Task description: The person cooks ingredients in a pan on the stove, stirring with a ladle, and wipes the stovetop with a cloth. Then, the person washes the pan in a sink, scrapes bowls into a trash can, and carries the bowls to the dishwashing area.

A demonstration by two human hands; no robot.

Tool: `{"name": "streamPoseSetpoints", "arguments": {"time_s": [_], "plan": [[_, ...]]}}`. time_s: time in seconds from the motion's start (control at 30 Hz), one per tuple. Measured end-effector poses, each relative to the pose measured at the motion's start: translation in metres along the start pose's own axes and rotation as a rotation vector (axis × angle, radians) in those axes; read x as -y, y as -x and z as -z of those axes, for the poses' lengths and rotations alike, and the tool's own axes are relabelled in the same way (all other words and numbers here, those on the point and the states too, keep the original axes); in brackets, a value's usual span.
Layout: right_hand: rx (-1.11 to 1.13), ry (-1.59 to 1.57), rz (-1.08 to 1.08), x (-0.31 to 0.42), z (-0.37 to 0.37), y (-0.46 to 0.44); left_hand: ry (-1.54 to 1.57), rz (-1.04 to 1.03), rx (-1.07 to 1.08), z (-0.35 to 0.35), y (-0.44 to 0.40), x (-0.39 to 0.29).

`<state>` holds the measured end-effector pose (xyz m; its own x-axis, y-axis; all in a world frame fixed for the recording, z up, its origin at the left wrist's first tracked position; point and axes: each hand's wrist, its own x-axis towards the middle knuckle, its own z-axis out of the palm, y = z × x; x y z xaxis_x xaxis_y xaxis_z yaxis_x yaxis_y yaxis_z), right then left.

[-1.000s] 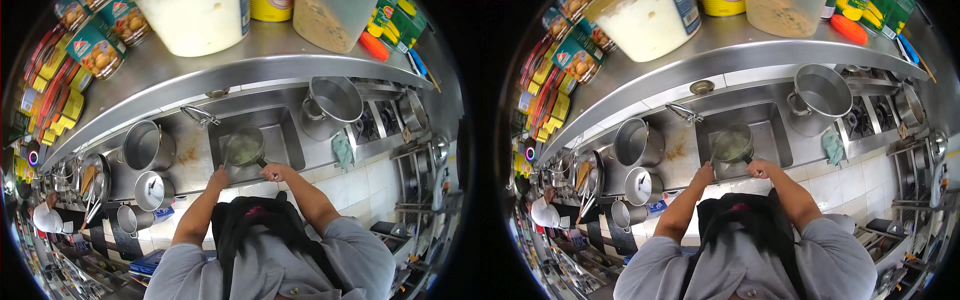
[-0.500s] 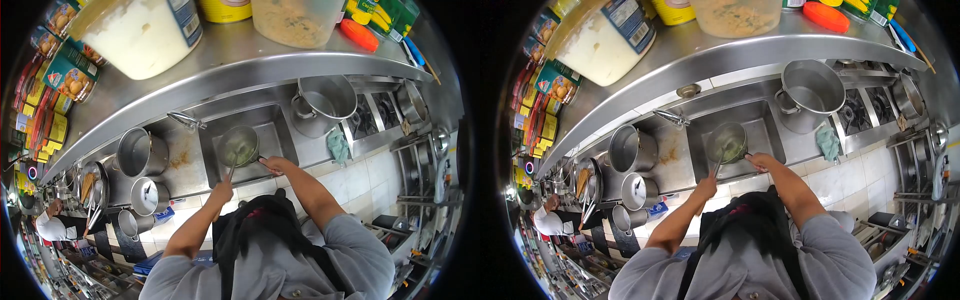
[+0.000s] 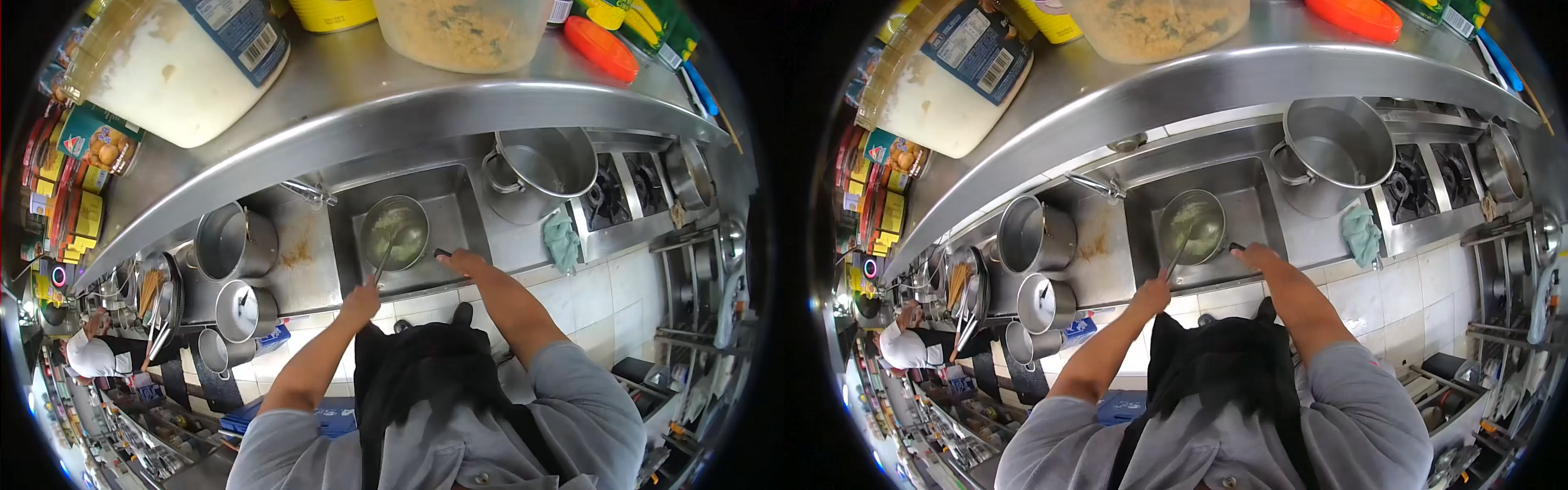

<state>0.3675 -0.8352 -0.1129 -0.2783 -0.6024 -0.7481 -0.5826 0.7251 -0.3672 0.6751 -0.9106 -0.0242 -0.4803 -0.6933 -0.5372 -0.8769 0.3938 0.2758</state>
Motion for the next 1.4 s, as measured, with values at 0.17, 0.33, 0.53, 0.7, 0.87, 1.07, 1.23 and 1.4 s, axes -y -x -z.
{"name": "streamPoseSetpoints", "arguments": {"time_s": [0.17,0.33,0.53,0.7,0.87,1.07,1.23,1.4], "plan": [[0.169,0.014,-0.1,0.005,0.019,0.005,-0.05,-0.026,-0.132,-0.063,-0.035,0.028],[0.13,-0.027,-0.066,-0.025,-0.008,-0.022,-0.124,-0.003,-0.049,-0.013,-0.014,0.011],[-0.255,0.105,0.346,0.053,0.012,-0.041,-0.078,-0.054,-0.248,-0.102,-0.123,0.077],[-0.702,-0.221,0.943,0.28,0.005,-0.094,0.951,-0.066,0.044,-0.073,-0.077,0.054],[-0.479,-0.201,1.351,0.324,-0.001,-0.137,1.974,0.368,0.253,-0.064,-0.065,0.042],[0.118,-0.488,0.675,0.225,-0.031,-0.092,2.448,0.522,0.353,-0.022,-0.059,0.04],[0.344,-0.705,-0.159,0.171,-0.049,-0.034,2.289,0.354,0.328,0.028,-0.048,0.009],[1.126,-1.196,0.676,0.103,-0.069,-0.101,1.296,-0.089,0.297,0.055,-0.037,0.026]]}}
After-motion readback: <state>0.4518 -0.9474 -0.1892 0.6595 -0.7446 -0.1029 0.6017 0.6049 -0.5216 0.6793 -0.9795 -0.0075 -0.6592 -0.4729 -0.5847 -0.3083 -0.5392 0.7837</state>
